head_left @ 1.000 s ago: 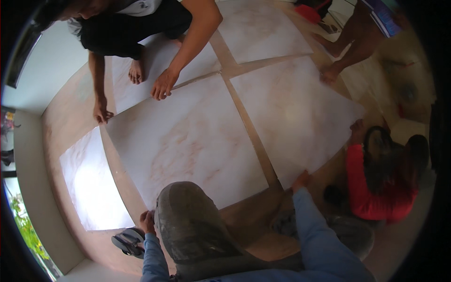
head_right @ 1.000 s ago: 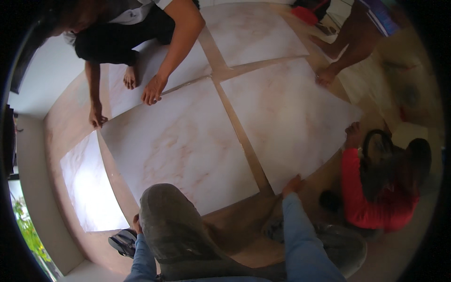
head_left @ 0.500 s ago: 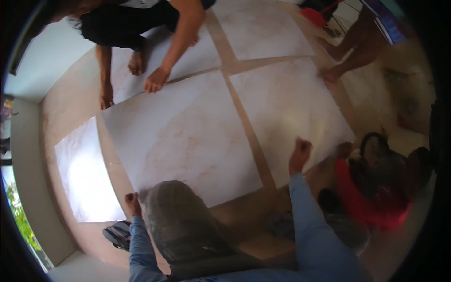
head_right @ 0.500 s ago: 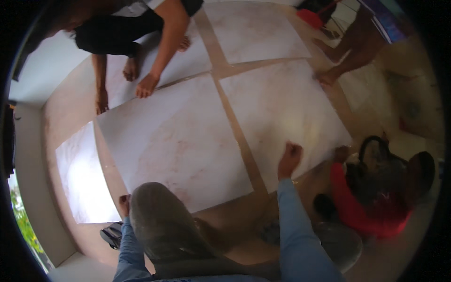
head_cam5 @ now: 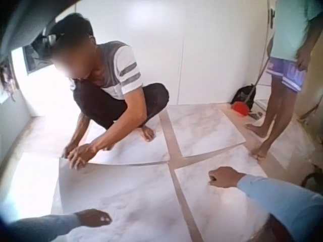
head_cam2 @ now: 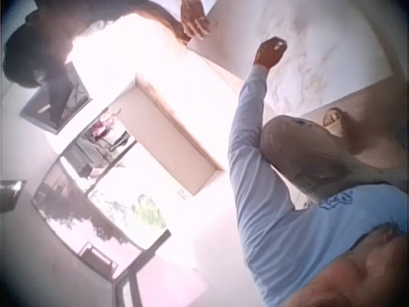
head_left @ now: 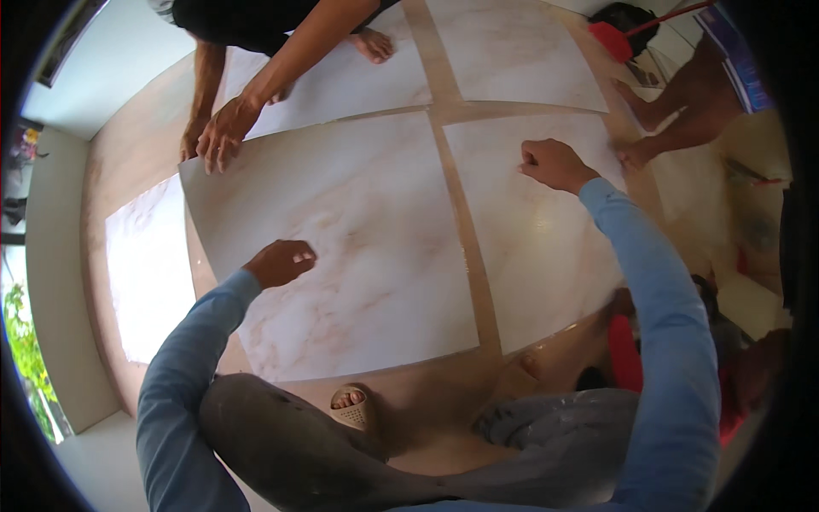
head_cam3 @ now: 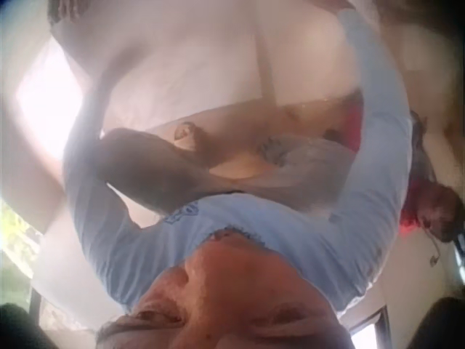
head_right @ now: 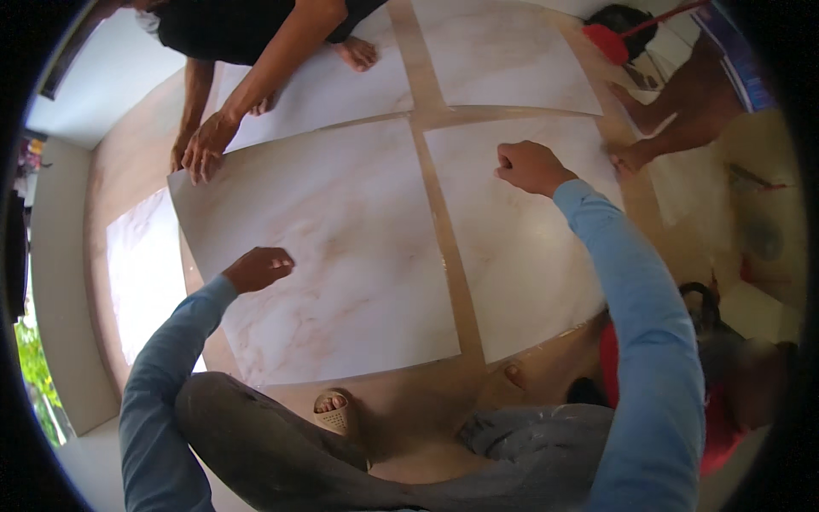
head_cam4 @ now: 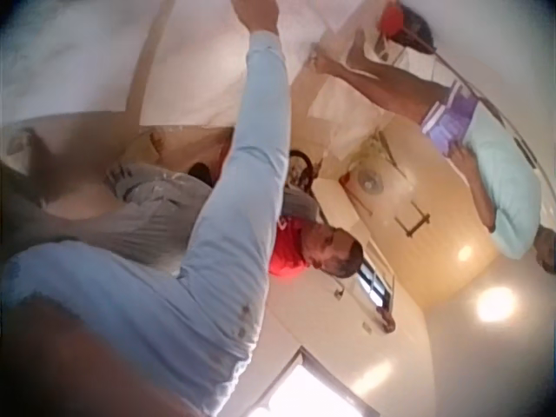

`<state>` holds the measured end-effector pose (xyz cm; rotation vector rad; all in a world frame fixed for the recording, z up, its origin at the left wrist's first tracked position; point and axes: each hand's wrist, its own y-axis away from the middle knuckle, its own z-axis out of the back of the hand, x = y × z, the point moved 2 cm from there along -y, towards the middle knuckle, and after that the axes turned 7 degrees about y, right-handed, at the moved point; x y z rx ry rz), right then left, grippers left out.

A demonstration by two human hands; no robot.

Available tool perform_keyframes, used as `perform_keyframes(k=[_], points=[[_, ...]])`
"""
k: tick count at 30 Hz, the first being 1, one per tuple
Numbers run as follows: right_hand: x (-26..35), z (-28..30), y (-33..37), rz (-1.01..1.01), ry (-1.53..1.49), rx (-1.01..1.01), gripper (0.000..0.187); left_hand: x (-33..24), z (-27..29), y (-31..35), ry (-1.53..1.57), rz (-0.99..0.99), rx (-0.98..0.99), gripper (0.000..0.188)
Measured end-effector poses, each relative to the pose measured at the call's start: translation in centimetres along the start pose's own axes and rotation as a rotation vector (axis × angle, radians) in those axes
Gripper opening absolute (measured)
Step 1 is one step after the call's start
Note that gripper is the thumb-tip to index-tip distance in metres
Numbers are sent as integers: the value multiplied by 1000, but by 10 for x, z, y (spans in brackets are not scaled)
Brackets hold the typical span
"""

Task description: The person lays adhesive floor sheets onto a wooden surface, working with several other people to align and smooth the material. The person removes the plastic backing from a sheet and presses it down firmly by hand.

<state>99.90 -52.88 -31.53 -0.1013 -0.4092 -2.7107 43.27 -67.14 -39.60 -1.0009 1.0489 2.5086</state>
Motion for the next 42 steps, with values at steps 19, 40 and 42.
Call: perform_keyframes(k=[19, 40, 42], points=[[-28, -129, -55, -53, -337, 16, 28, 117, -10, 79, -152, 437, -178, 29], [37, -101, -66, 51, -454, -134, 31, 30, 130, 79, -387, 233, -1216, 64], [42, -104, -66, 23, -467, -102, 31, 32, 122, 78, -437, 189, -1265, 53]])
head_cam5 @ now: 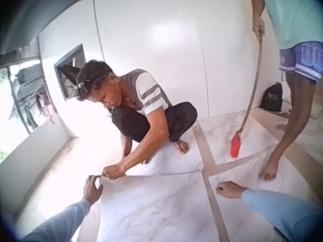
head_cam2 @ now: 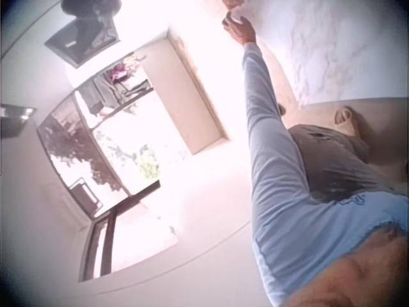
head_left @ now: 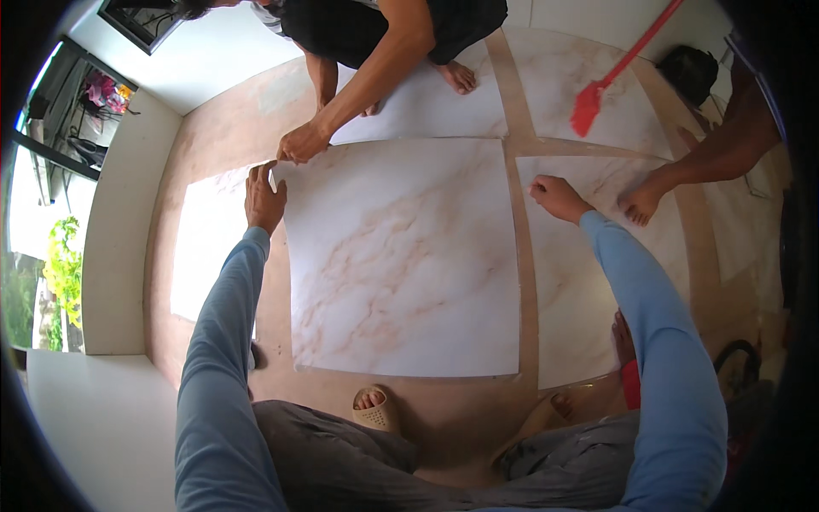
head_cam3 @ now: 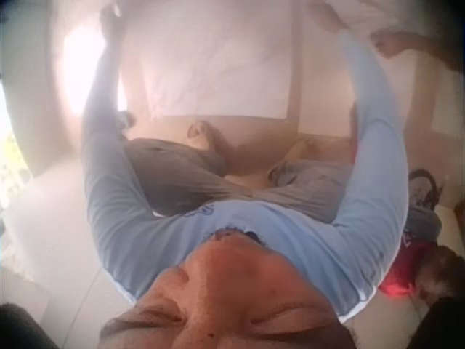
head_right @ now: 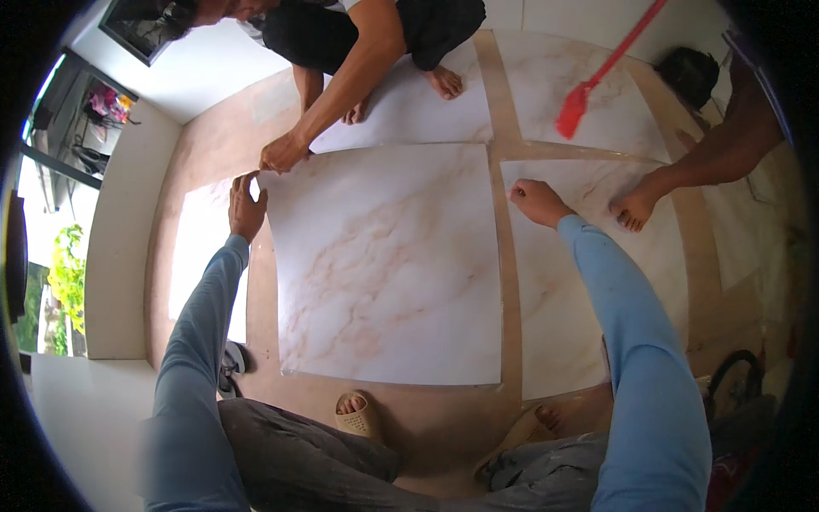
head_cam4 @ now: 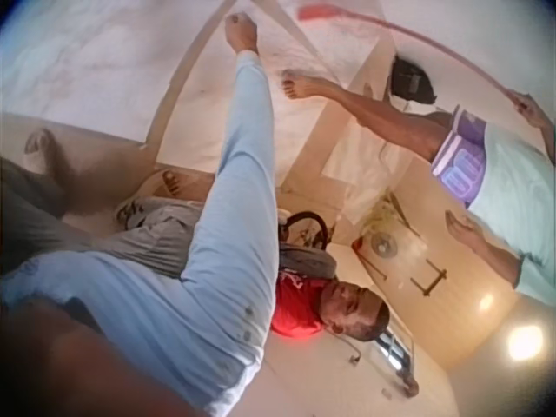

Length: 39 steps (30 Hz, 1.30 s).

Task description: The person lays adhesive floor sheets onto a wooden surface, working with several other people to align and smooth the material. The person removes the plastic backing from a sheet and presses it down firmly by hand.

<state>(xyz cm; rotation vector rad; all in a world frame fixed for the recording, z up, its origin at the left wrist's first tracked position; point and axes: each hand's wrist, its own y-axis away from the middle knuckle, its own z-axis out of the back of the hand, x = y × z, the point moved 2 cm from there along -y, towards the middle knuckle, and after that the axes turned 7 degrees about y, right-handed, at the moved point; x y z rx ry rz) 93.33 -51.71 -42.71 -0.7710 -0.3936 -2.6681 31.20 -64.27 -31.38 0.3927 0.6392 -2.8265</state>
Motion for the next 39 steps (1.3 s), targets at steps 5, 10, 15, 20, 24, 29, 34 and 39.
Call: perform_keyframes(k=[5, 10, 15, 20, 24, 29, 34, 39], points=[[-26, -14, 12, -59, 109, 246, 31, 9, -14, 21, 45, 80, 282, 28], [-53, -5, 26, -75, 221, 272, 32, 9, -28, 52, -57, 57, 679, 30], [-78, 5, 32, -109, 301, 283, 33, -11, -30, 61, -12, 38, 779, 20], [-81, 21, 33, -452, 321, 579, 30, -58, -25, 52, 99, -296, 581, 17], [-77, 20, 52, -515, 269, 719, 33, -97, -24, 36, 129, -568, 353, 17], [-48, -21, 75, -344, -315, 594, 55, -154, -18, 22, 98, -692, 145, 25], [2, -57, 79, -286, -456, 467, 65, -224, -1, 18, 80, -781, 97, 27], [39, -69, 81, -151, -538, 490, 50, -280, 26, 20, 185, -831, 68, 26]])
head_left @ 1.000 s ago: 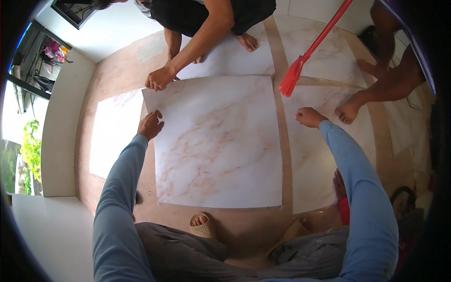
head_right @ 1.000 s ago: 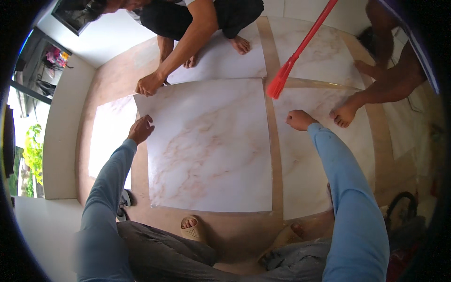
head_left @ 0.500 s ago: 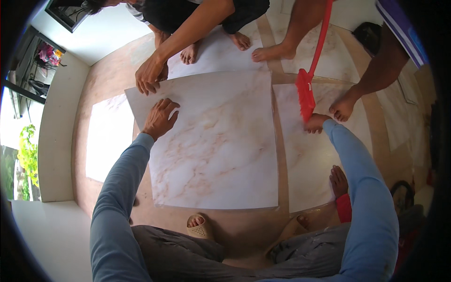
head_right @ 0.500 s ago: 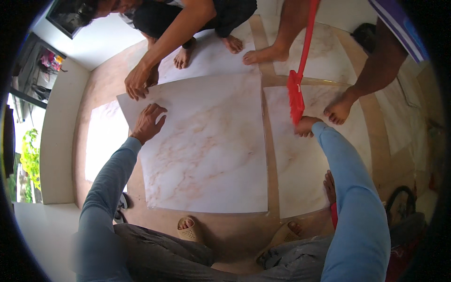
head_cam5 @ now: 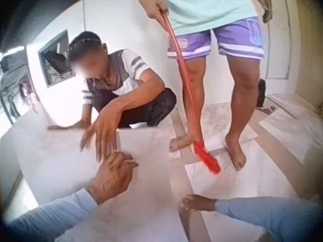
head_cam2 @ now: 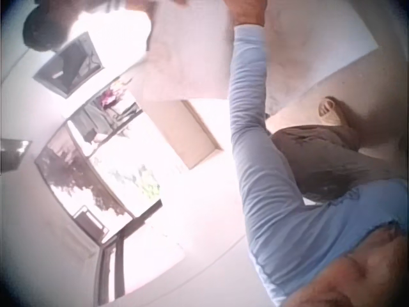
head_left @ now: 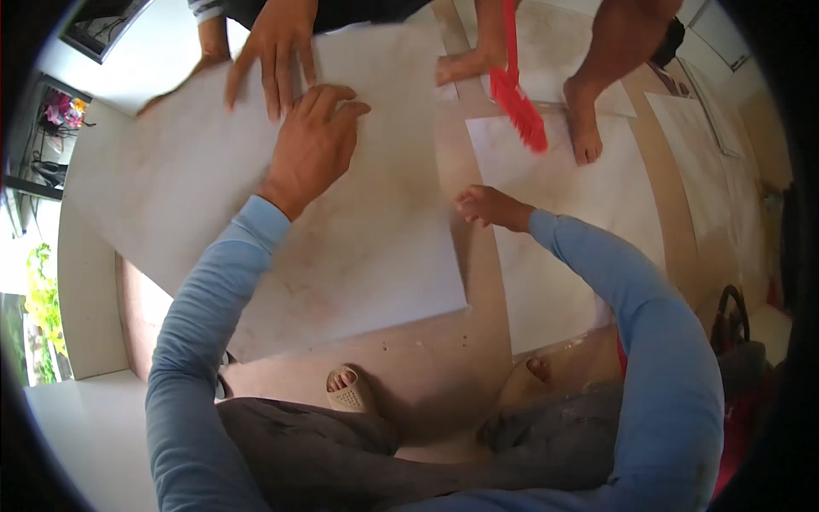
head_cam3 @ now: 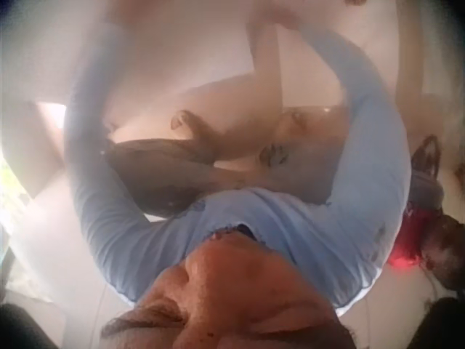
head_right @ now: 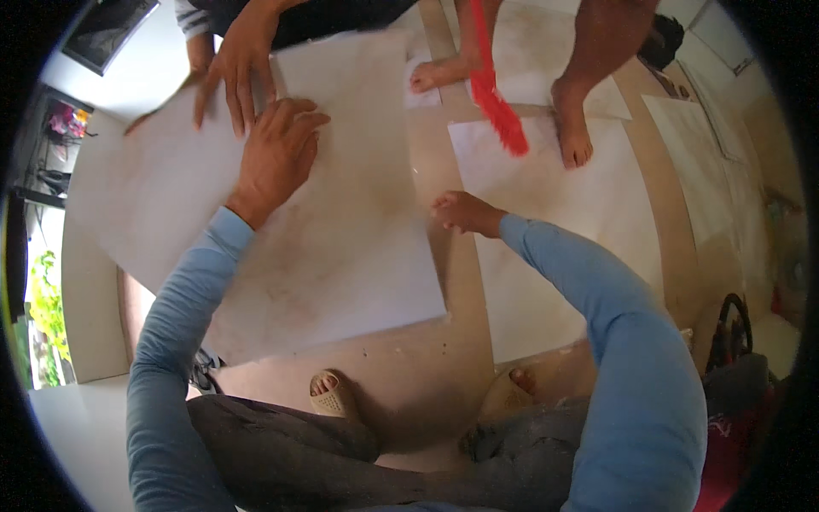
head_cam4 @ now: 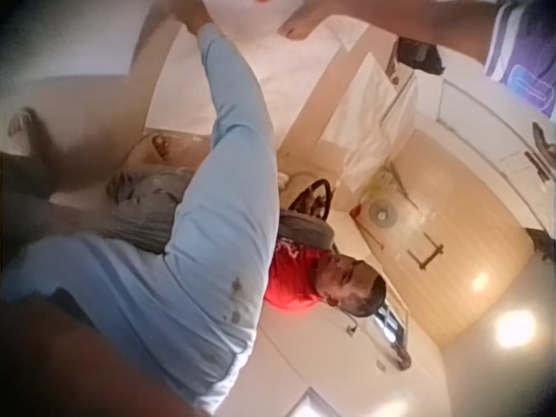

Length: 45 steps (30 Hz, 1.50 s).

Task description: The person lays adhesive floor sheets onto a wooden surface, working with several other people to align and smooth the material. The person removes the plastic backing from a sheet and presses it down firmly by hand.

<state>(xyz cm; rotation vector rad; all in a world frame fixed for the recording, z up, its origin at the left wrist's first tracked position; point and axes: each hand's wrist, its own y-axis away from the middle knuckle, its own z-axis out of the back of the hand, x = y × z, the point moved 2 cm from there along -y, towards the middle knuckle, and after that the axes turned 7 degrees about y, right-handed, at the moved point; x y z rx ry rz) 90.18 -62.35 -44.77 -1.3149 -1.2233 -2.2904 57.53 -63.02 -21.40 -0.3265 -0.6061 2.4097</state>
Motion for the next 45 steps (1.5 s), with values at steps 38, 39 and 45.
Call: perform_keyframes(k=[38, 39, 45], points=[[-77, 179, 130, -414, 1118, -107, 36, -138, 154, -54, 421, -306, -65, 22], [-76, 178, 135, -449, 1090, -115, 35, -144, 156, -50, 560, -215, -44, 16], [-108, 185, 157, -637, 1048, -27, 29, -215, 125, -12, 1019, -29, 215, 20]])
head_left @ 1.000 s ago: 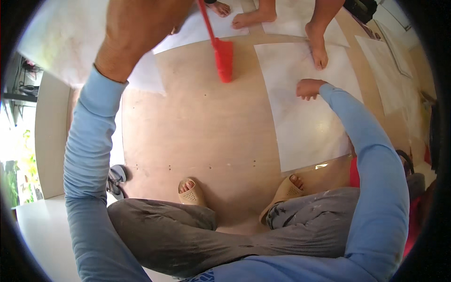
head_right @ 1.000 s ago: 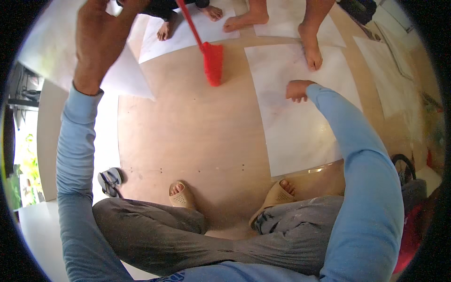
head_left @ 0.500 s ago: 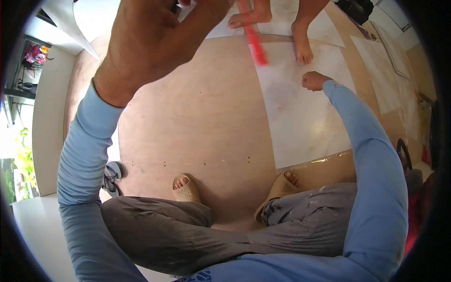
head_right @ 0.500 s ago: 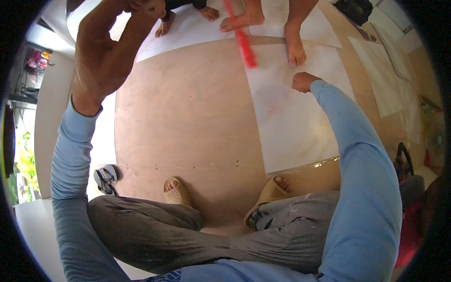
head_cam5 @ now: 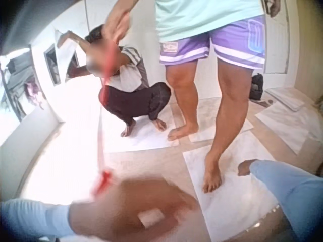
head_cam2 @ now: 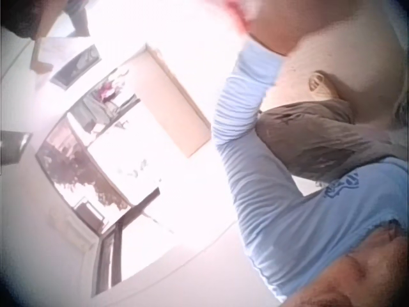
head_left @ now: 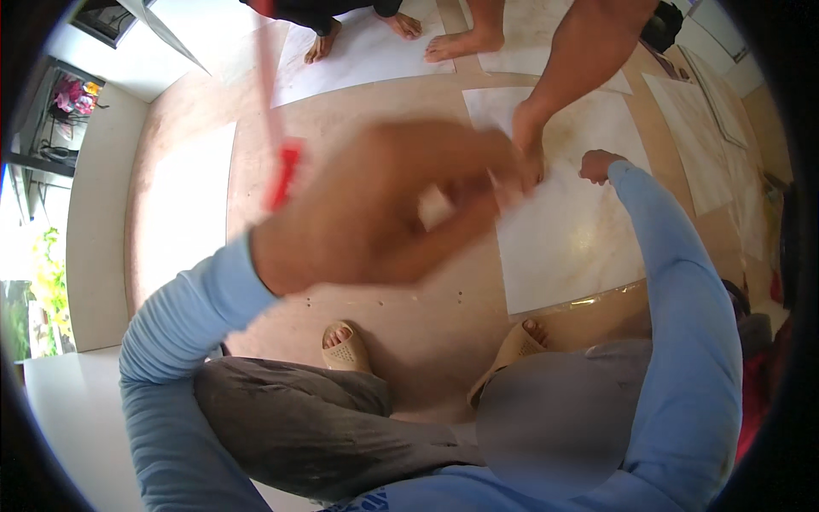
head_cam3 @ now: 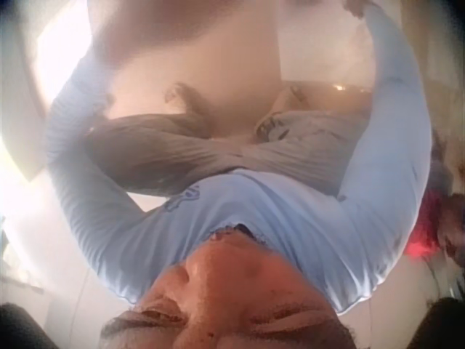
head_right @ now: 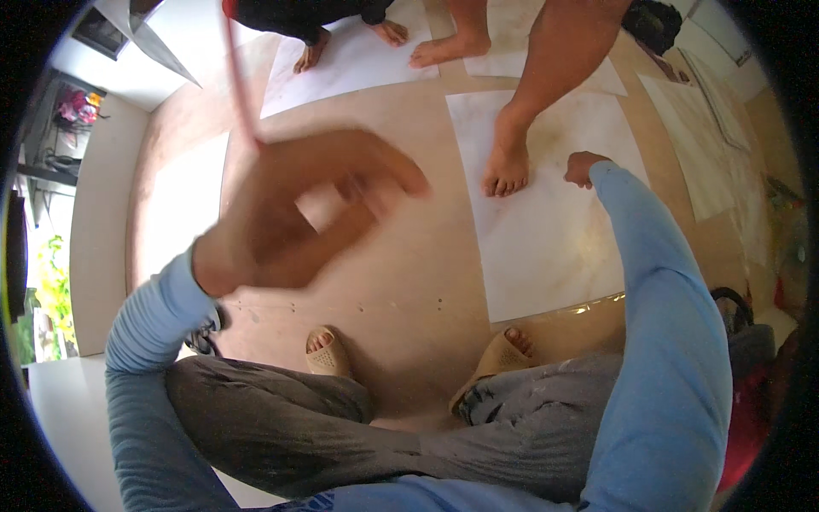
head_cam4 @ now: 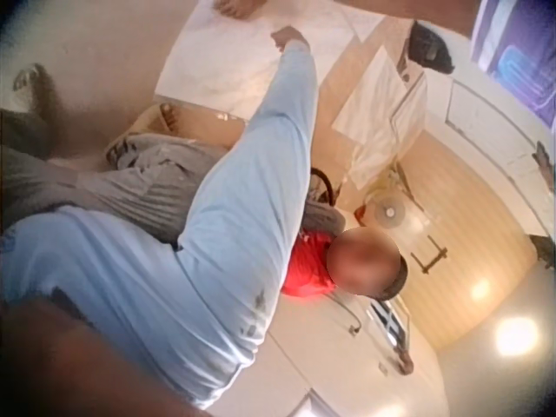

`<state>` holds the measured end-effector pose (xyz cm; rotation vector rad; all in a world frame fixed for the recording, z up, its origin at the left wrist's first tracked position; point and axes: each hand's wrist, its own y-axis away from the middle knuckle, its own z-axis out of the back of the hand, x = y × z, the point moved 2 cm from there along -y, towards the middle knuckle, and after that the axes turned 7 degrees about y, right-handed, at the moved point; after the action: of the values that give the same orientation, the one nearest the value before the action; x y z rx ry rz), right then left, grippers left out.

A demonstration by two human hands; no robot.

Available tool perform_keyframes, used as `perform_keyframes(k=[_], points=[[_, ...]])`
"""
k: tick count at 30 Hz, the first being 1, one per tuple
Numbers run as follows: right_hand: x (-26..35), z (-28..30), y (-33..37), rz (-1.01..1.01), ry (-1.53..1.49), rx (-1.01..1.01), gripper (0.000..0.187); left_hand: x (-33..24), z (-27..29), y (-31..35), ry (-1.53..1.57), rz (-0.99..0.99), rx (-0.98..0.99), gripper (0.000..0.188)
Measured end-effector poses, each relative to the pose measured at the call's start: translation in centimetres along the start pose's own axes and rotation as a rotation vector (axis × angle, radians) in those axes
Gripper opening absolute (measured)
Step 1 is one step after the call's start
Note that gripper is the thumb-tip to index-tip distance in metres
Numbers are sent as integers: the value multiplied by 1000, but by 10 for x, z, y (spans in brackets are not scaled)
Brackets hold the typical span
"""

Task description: The person lays adhesive floor sheets onto a wooden surface, working with several other people to align and smooth the material. The person removes the plastic backing from a sheet and presses it down firmly by hand.

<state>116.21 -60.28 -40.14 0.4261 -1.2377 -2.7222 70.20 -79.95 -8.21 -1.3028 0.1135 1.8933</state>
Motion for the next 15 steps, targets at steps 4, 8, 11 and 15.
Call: perform_keyframes(k=[4, 8, 11, 15], points=[[15, 12, 11, -69, -27, 8, 34, -19, -72, 24, -75, 20, 382, 13], [-3, 17, 9, -112, -32, -15, 34, -19, -113, 46, 54, -94, 520, 21], [-10, 12, 6, -124, -23, -1, 35, -24, -127, 55, 70, -56, 652, 20], [-4, 6, 7, -122, -13, 13, 35, -26, -139, 65, 77, -43, 720, 16]])
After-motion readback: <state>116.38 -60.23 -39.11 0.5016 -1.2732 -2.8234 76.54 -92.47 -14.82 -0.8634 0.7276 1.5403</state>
